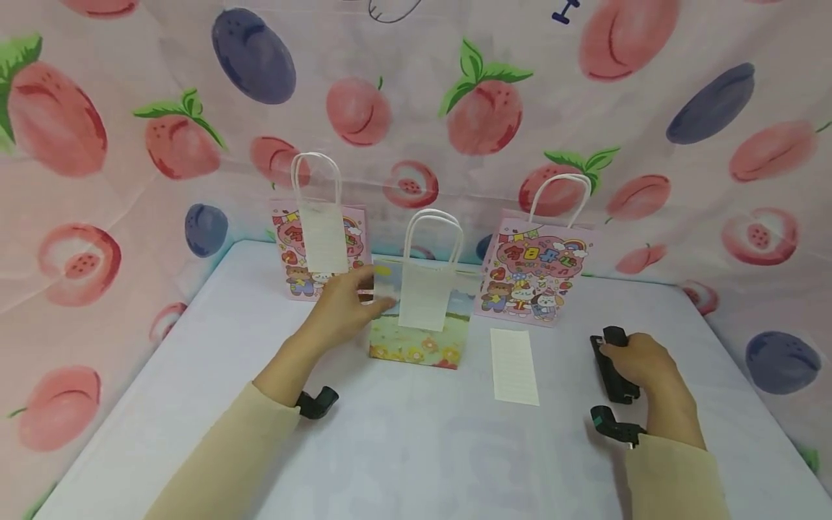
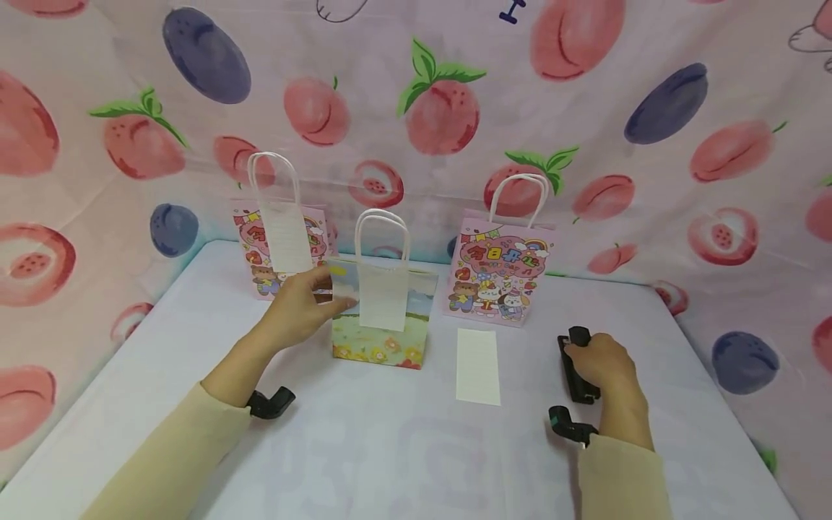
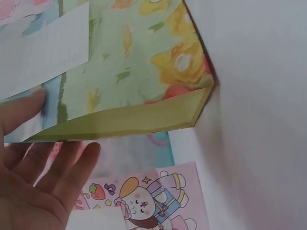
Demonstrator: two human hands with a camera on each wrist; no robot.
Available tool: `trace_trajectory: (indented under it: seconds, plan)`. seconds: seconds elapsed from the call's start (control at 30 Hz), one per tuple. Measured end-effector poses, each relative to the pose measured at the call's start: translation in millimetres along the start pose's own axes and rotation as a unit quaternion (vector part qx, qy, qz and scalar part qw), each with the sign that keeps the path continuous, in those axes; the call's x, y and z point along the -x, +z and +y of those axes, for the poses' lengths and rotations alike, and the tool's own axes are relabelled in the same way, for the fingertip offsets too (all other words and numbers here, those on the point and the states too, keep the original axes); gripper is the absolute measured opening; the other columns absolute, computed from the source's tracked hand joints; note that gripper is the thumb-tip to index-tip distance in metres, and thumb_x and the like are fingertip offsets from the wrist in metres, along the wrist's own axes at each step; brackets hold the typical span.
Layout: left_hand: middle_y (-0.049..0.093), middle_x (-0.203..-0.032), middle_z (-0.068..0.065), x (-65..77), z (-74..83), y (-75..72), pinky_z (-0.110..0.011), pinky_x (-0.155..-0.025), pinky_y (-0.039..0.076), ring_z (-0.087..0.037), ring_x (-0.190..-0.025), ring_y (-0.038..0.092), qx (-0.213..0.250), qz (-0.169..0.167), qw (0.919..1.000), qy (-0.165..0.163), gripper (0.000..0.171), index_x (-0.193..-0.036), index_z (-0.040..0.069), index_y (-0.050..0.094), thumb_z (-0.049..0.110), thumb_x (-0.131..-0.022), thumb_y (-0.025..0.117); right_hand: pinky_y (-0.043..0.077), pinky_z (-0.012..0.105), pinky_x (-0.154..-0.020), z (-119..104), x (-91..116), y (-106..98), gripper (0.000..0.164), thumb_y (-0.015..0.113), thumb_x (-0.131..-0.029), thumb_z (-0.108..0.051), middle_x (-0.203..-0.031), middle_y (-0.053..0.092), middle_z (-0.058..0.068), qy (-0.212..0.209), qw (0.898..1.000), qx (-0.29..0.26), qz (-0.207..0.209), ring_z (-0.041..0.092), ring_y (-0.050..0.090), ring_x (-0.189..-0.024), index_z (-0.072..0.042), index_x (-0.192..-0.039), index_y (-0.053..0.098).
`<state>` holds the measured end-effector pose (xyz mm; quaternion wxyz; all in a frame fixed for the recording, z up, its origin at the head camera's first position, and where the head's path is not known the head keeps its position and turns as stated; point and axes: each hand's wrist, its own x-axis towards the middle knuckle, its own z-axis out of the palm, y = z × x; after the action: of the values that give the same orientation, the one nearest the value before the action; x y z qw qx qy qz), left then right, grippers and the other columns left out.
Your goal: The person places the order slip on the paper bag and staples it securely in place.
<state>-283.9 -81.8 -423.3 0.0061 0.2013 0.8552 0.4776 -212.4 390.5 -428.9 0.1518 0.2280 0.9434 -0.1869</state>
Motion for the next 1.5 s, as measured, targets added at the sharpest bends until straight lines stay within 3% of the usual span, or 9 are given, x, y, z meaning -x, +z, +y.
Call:
trace_trajectory:
  seconds: [0.23, 0.37, 0.53, 0.63, 0.83, 1.1, 1.23, 1.4, 1.5]
  plan:
    - [0.065, -0.133, -0.007, 8.8, 15.8, -24.9, -0.048, -0.096, 0.058, -0.028, -0.118, 0.069, -0.073, -0.030, 0.9967, -0.021, 0.070, -0.147, 0.012, 0.050, 0.032, -0.089, 0.083, 0.046, 0.070, -0.099, -12.2, 12.0, -6.4, 0.083, 0.054, -0.101, -0.047, -0.141, 0.038, 0.049, -0.015, 0.999, 0.019, 0.044, 0.063, 0.046, -0.124, 0.022, -0.144, 0.035]
    - [0.070, -0.124, -0.008, 13.6, 20.2, -35.1, -0.044, -0.091, 0.059, -0.025, -0.109, 0.071, -0.107, -0.052, 0.9922, -0.038, 0.058, -0.135, 0.012, 0.060, 0.033, -0.088, 0.085, 0.044, 0.072, -0.098, -32.9, 32.3, -10.4, 0.085, 0.057, -0.100, -0.052, -0.140, 0.037, 0.048, -0.036, 0.993, 0.000, 0.116, 0.065, 0.042, -0.125, 0.016, -0.147, 0.038]
    - [0.075, -0.116, -0.008, 16.9, 15.2, -36.6, -0.041, -0.090, 0.058, -0.024, -0.106, 0.071, -0.151, -0.128, 0.9787, -0.054, 0.051, -0.131, 0.008, 0.066, 0.030, -0.088, 0.084, 0.046, 0.069, -0.095, -66.0, 54.0, -5.2, 0.076, 0.060, -0.100, -0.047, -0.139, 0.047, 0.041, -0.099, 0.981, -0.042, 0.161, 0.058, 0.048, -0.125, 0.012, -0.146, 0.044]
    - [0.077, -0.114, -0.006, 16.4, 10.1, -34.0, -0.038, -0.088, 0.059, -0.022, -0.106, 0.072, -0.155, -0.161, 0.9725, -0.065, 0.051, -0.131, 0.009, 0.067, 0.029, -0.088, 0.084, 0.050, 0.063, -0.089, -83.4, 63.8, 0.5, 0.073, 0.061, -0.101, -0.047, -0.136, 0.054, 0.035, -0.138, 0.978, -0.063, 0.146, 0.052, 0.054, -0.122, 0.010, -0.144, 0.047]
    - [0.079, -0.105, -0.005, 14.8, 0.8, -26.0, -0.032, -0.075, 0.060, -0.019, -0.090, 0.075, -0.114, -0.187, 0.9707, -0.099, 0.045, -0.123, 0.006, 0.071, 0.028, -0.086, 0.085, 0.059, 0.042, -0.078, -113.0, 75.9, 25.2, 0.061, 0.069, -0.098, -0.045, -0.122, 0.069, 0.020, -0.212, 0.968, -0.104, 0.083, 0.037, 0.066, -0.111, 0.001, -0.138, 0.057]
    - [0.078, -0.089, -0.001, 18.0, -4.4, -16.3, -0.032, -0.062, 0.057, -0.025, -0.074, 0.073, -0.078, -0.202, 0.9705, -0.107, 0.041, -0.115, 0.004, 0.070, 0.024, -0.084, 0.088, 0.057, 0.033, -0.076, -144.7, 81.2, 74.3, 0.042, 0.077, -0.093, -0.037, -0.105, 0.077, 0.003, -0.276, 0.948, -0.159, -0.001, 0.017, 0.070, -0.096, -0.007, -0.121, 0.071]
    - [0.077, -0.090, 0.001, 19.0, -5.3, -11.3, -0.031, -0.061, 0.056, -0.023, -0.071, 0.072, -0.079, -0.195, 0.9730, -0.094, 0.041, -0.120, 0.003, 0.068, 0.020, -0.087, 0.085, 0.056, 0.030, -0.070, -151.7, 81.6, 87.5, 0.025, 0.077, -0.093, -0.028, -0.100, 0.077, 0.002, -0.284, 0.941, -0.186, 0.003, 0.016, 0.071, -0.090, -0.009, -0.110, 0.073]
    - [0.074, -0.082, 0.000, 18.0, -3.2, -9.4, -0.029, -0.060, 0.054, -0.019, -0.064, 0.068, -0.100, -0.180, 0.9764, -0.066, 0.014, -0.101, 0.008, 0.070, 0.016, -0.092, 0.078, 0.055, 0.029, -0.067, -157.1, 80.1, 94.1, 0.010, 0.070, -0.098, -0.019, -0.098, 0.077, 0.006, -0.296, 0.934, -0.196, 0.029, 0.019, 0.075, -0.086, -0.009, -0.101, 0.072]
    - [0.073, -0.080, 0.001, 16.6, -0.2, -9.5, -0.029, -0.062, 0.053, -0.016, -0.066, 0.067, -0.117, -0.166, 0.9778, -0.050, 0.011, -0.098, 0.009, 0.070, 0.017, -0.094, 0.076, 0.053, 0.027, -0.063, -159.3, 78.6, 95.5, 0.008, 0.068, -0.100, -0.016, -0.099, 0.077, 0.008, -0.301, 0.932, -0.196, 0.046, 0.022, 0.077, -0.084, -0.009, -0.101, 0.071]
